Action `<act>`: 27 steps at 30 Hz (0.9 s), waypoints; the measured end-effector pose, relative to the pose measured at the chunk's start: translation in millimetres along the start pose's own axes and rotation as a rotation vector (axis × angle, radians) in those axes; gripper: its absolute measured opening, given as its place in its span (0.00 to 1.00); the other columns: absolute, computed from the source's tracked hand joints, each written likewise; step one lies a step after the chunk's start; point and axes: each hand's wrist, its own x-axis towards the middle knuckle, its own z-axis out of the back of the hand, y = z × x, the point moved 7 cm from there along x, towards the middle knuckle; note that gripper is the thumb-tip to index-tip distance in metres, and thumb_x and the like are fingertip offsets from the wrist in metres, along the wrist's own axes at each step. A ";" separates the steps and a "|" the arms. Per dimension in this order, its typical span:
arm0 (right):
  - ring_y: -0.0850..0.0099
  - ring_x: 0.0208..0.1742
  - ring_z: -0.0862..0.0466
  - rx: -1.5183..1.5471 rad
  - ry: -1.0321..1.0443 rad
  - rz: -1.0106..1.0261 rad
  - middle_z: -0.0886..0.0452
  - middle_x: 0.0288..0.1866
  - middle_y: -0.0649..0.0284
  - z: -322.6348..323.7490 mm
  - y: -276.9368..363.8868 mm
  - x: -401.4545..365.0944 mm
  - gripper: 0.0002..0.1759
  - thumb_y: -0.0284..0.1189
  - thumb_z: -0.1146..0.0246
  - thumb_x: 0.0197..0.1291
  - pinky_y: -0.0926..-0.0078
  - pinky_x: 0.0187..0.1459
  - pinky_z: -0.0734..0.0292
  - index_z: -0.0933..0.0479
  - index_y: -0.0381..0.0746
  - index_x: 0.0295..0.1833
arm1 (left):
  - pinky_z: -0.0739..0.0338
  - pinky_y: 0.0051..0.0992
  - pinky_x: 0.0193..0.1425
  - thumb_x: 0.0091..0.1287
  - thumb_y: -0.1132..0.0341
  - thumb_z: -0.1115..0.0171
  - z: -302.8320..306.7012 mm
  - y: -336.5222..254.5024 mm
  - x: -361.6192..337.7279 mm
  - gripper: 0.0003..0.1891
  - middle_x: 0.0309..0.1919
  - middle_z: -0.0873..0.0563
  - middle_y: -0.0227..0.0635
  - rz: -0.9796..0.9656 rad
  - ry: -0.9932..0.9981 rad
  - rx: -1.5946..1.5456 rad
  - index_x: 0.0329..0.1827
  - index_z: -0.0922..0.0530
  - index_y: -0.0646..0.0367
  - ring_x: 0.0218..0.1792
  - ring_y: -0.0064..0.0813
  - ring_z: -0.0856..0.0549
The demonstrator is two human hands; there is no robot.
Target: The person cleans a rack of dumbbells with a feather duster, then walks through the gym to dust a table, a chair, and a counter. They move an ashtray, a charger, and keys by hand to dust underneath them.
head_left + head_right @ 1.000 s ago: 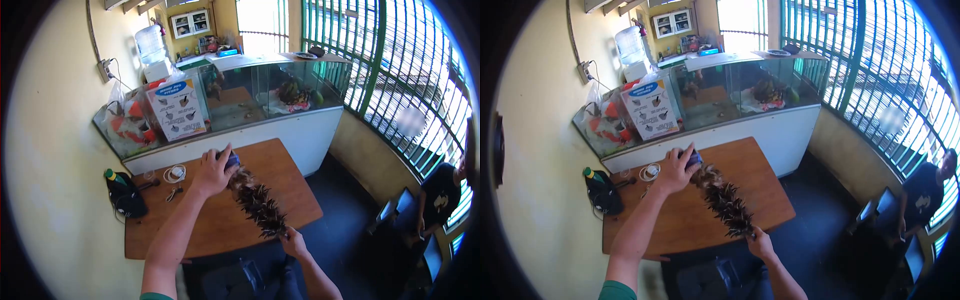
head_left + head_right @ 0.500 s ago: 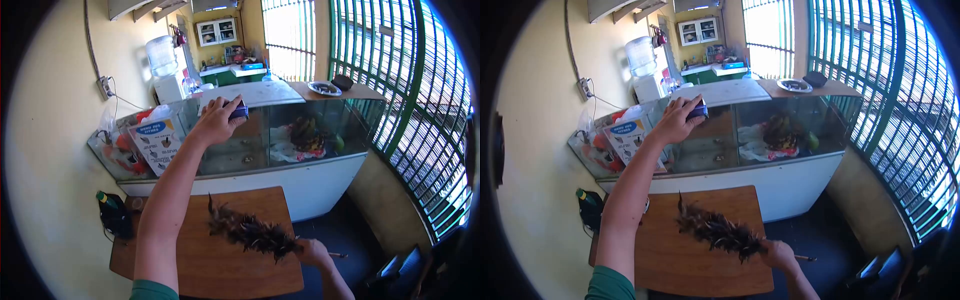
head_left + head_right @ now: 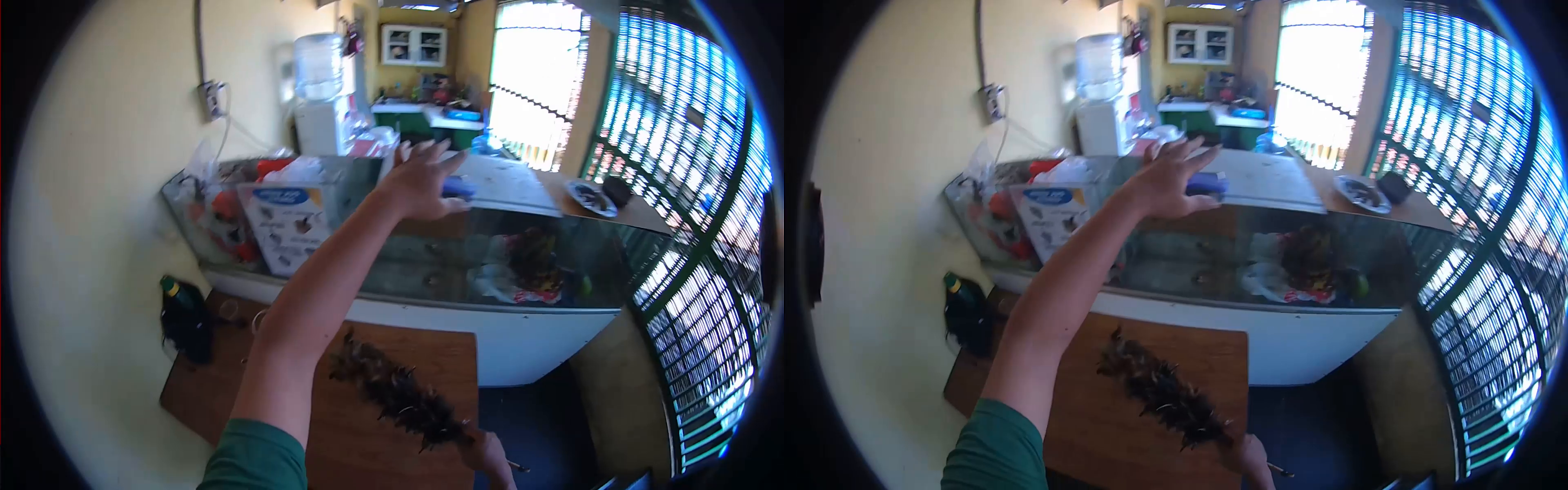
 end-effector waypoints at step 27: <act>0.80 0.24 0.24 0.226 0.015 -0.351 0.22 0.22 0.62 -126.4 60.0 15.9 0.15 0.26 0.36 0.59 0.77 0.27 0.30 0.22 0.37 0.52 | 0.44 0.59 0.67 0.48 0.37 0.29 -217.4 242.9 -507.4 0.54 0.72 0.49 0.56 1.423 0.276 -0.064 0.76 0.48 0.41 0.69 0.65 0.46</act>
